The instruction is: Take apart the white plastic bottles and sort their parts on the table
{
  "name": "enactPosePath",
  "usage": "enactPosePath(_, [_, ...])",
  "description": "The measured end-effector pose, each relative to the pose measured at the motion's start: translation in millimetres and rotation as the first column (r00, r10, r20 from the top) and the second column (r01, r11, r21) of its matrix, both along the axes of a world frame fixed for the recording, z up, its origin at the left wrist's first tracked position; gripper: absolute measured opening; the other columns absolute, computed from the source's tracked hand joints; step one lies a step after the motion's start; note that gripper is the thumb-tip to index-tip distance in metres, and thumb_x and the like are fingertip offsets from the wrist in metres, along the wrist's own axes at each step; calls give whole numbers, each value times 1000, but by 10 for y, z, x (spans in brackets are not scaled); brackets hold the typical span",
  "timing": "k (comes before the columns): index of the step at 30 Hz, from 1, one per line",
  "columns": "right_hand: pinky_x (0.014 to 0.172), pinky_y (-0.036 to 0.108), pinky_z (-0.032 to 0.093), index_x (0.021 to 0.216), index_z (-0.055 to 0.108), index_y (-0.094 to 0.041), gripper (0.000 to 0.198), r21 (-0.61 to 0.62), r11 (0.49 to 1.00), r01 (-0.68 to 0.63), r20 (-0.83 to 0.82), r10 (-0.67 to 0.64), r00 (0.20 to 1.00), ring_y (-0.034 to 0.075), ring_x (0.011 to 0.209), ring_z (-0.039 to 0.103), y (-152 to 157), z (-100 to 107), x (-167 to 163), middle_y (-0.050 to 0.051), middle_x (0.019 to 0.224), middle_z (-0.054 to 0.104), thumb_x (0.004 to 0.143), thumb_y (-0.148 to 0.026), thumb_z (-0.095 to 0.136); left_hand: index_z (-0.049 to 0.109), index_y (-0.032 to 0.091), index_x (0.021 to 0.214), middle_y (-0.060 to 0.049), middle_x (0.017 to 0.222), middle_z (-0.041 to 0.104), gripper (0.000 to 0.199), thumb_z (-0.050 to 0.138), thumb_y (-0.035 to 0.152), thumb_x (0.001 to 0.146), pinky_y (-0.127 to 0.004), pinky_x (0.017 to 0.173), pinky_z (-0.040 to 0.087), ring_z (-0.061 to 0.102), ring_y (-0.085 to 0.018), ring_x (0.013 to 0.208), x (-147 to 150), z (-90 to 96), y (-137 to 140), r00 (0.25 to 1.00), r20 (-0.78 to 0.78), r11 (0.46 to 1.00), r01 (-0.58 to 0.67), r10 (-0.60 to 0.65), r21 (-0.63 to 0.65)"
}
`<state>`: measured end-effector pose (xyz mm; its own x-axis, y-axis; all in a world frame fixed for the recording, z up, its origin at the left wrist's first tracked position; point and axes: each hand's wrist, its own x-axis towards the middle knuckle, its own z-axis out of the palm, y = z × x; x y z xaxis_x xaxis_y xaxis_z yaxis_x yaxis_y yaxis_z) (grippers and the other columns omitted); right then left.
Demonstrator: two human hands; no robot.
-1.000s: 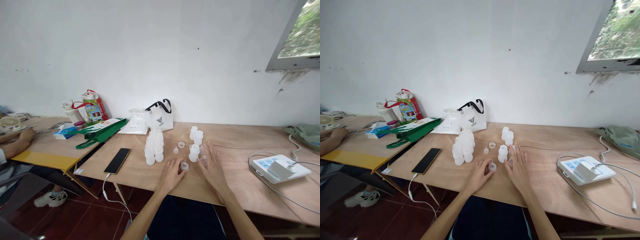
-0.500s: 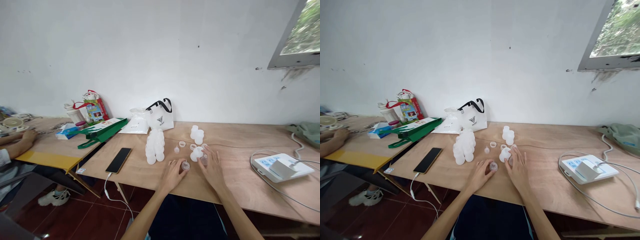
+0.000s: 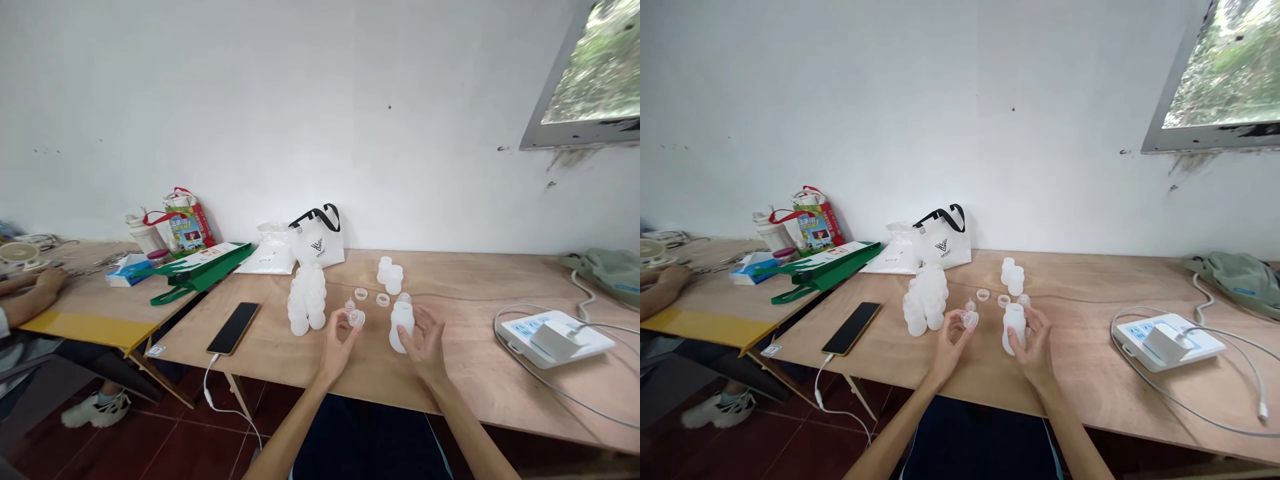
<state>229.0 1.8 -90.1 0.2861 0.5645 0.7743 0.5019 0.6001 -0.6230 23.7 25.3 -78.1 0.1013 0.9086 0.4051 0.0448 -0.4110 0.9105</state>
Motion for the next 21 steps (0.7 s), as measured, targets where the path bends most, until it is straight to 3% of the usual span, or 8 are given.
enactPosePath(3, [89,48,61,141,40,-26,56,-37,998,-55,216,61,974,29,117,68,-17,6,-2,14,131,66,93,-32,68,56,25,123,-8,126,63,35,68,40,94,-37,100,45,61,-21,111,5,25,-42,999,37,999,38,-39,33])
enactPosePath(6, [97,49,58,134,49,-28,41,-96,993,-73,439,108,892,28,118,69,-47,45,0,11,134,68,96,-29,65,55,26,131,-8,132,61,41,67,41,95,-37,102,45,59,-21,114,12,28,-73,996,10,996,89,-89,23])
enactPosePath(11, [98,46,55,127,62,-29,31,2,999,-51,625,38,780,27,117,70,-62,93,7,7,133,70,97,-23,64,60,26,127,-7,125,65,38,70,41,93,-36,97,47,61,-21,109,25,-13,-38,995,-24,995,102,-102,5])
enactPosePath(15, [96,41,57,131,62,-30,35,19,994,-106,631,71,773,24,116,71,-72,99,3,6,131,72,97,-21,65,65,23,114,-5,111,70,31,72,43,91,-33,91,47,64,-20,100,31,-27,4,994,-13,994,109,-110,-29])
enactPosePath(21, [96,40,61,127,65,-28,32,-58,986,-159,423,168,891,25,114,71,-91,78,-23,6,126,73,95,-32,69,66,22,119,-6,113,72,41,74,46,87,-32,90,49,64,-20,98,23,21,-9,987,36,984,162,-159,-74])
